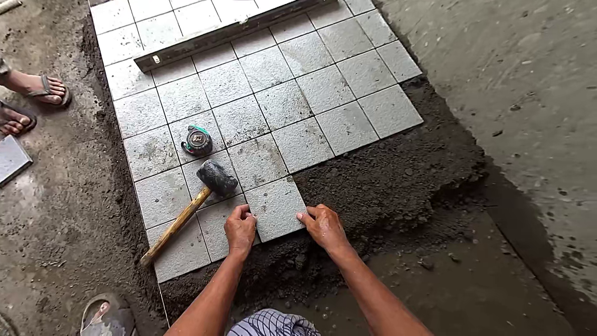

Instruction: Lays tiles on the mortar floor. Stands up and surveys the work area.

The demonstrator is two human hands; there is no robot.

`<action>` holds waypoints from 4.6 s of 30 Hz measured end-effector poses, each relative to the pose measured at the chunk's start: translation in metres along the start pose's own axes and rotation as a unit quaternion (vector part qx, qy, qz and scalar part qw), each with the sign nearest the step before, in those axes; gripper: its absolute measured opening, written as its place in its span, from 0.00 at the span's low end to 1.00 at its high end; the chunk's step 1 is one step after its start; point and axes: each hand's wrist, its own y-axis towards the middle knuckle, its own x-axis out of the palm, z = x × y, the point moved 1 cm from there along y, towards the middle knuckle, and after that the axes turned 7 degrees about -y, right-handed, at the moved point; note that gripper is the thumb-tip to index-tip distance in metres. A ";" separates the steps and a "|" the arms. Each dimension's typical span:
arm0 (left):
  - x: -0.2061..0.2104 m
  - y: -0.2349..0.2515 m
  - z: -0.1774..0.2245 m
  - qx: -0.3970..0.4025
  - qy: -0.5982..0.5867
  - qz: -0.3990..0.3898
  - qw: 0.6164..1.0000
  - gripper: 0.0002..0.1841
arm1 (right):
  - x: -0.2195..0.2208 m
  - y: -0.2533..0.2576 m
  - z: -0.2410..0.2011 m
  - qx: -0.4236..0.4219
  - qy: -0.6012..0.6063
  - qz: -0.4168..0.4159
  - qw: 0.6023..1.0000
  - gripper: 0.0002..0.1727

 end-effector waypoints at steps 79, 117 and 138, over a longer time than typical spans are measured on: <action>-0.028 -0.067 -0.013 0.018 0.136 -0.247 0.959 0.34 | 0.089 -0.052 -0.002 -0.066 0.080 0.242 0.965 0.52; -0.021 -0.093 -0.016 0.004 0.114 -0.228 0.967 0.32 | 0.092 -0.045 0.011 0.058 0.083 0.340 0.935 0.17; -0.010 -0.105 -0.007 -0.046 0.199 -0.246 0.947 0.32 | 0.095 -0.034 0.025 0.016 0.108 0.365 0.925 0.16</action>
